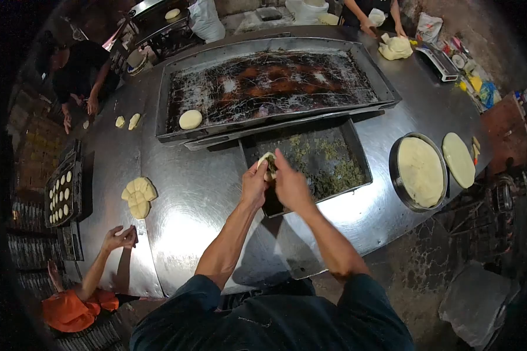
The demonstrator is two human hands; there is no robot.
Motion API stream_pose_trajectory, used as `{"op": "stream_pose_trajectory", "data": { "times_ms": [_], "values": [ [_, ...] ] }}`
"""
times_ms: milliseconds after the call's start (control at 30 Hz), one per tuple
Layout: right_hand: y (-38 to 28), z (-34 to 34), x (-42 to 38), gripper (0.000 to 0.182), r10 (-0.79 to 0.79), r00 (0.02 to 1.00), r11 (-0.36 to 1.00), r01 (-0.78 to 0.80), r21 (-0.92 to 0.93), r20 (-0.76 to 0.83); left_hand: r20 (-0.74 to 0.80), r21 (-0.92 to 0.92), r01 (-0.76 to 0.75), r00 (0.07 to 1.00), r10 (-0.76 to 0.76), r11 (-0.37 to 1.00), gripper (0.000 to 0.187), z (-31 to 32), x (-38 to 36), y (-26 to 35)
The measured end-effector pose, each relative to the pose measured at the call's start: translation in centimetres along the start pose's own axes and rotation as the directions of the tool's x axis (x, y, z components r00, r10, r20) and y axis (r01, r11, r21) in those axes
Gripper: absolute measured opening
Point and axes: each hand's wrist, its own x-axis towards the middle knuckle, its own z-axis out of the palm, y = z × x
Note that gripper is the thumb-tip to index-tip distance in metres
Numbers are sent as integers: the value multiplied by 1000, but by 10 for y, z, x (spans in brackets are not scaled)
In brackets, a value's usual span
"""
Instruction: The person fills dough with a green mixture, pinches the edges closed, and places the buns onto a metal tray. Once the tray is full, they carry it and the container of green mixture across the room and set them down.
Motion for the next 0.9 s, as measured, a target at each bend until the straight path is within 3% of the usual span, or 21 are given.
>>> {"op": "stream_pose_trajectory", "data": {
  "times_ms": [67, 100, 133, 167, 200, 267, 300, 333, 400, 467, 533, 600, 633, 667, 700, 733, 800, 833, 867, 900],
  "values": [
    [23, -17, 26, 46, 0, 999, 1000, 0, -16, -33, 111, -98, 162, 982, -151, 982, 26, 2, -4, 7],
    [41, -15, 38, 36, -123, 989, 988, 114, -108, -77, 147, -56, 191, 972, -181, 980, 26, 4, -6, 11],
    [47, -21, 47, 36, -125, 989, 987, 115, -113, -83, 154, -57, 189, 972, -179, 980, 26, 8, -7, 9],
    [47, -27, 58, 31, 175, 966, 964, -207, 167, 189, 184, 4, 128, 975, -127, 992, 26, 11, -8, 6],
    [46, -30, 65, 26, 350, 786, 770, -551, 322, 509, 213, 62, 62, 974, -74, 996, 26, 13, -8, 4],
    [40, -31, 60, 18, 348, 822, 774, -523, 357, 450, 202, 58, 64, 976, -75, 996, 25, 11, -4, 6],
    [36, -28, 49, 17, 189, 966, 950, -226, 216, 179, 196, 65, 56, 978, -68, 996, 25, 10, -1, 4],
    [33, -26, 36, 17, -60, 996, 998, 59, -19, -61, 192, 71, 51, 979, -64, 996, 24, 10, 3, 1],
    [4, -21, 7, 19, -393, 911, 896, 348, -277, -126, 72, 155, -78, 995, 68, 985, 29, 19, 14, -18],
    [-8, -20, -4, 22, -382, 919, 877, 325, -353, -103, 148, -29, 107, 984, -101, 994, 37, 32, 1, -8],
    [-9, -33, -6, 23, -348, 937, 824, 288, -488, -34, 176, -24, 81, 981, -75, 996, 36, 43, -30, 7],
    [-16, -51, 2, 22, -414, 908, 808, 333, -487, -67, 194, -15, 55, 980, -51, 998, 36, 42, -53, 22],
    [-22, -58, 4, 20, -401, 915, 876, 370, -309, -43, 194, 340, -306, 948, 252, 889, 33, 36, -59, 32],
    [-32, -64, 6, 18, -395, 918, 913, 391, -115, -14, 300, 623, -566, 811, 503, 541, 31, 30, -64, 40],
    [-50, -70, 8, 15, -327, 942, 937, 333, -108, 70, 359, 600, -698, 672, 648, 391, 27, 28, -60, 50],
    [-65, -70, 8, 15, -332, 940, 936, 338, -95, 73, 356, 610, -693, 672, 650, 383, 27, 24, -56, 53],
    [-89, -64, 12, 16, -38, 994, 998, 44, -51, 107, 189, 398, -569, 818, 542, 719, 31, 22, -49, 61],
    [-92, -59, 16, 21, -127, 992, 987, 128, -102, 8, 75, 344, -434, 897, 436, 833, 36, 22, -49, 63],
    [-90, -51, 18, 21, -154, 987, 983, 157, -90, 39, 40, 347, -444, 887, 460, 826, 36, 19, -49, 66],
    [-85, -39, 17, 20, -199, 979, 979, 197, 49, 36, 63, 167, -300, 954, 293, 939, 37, 13, -50, 69]
  ]
}}
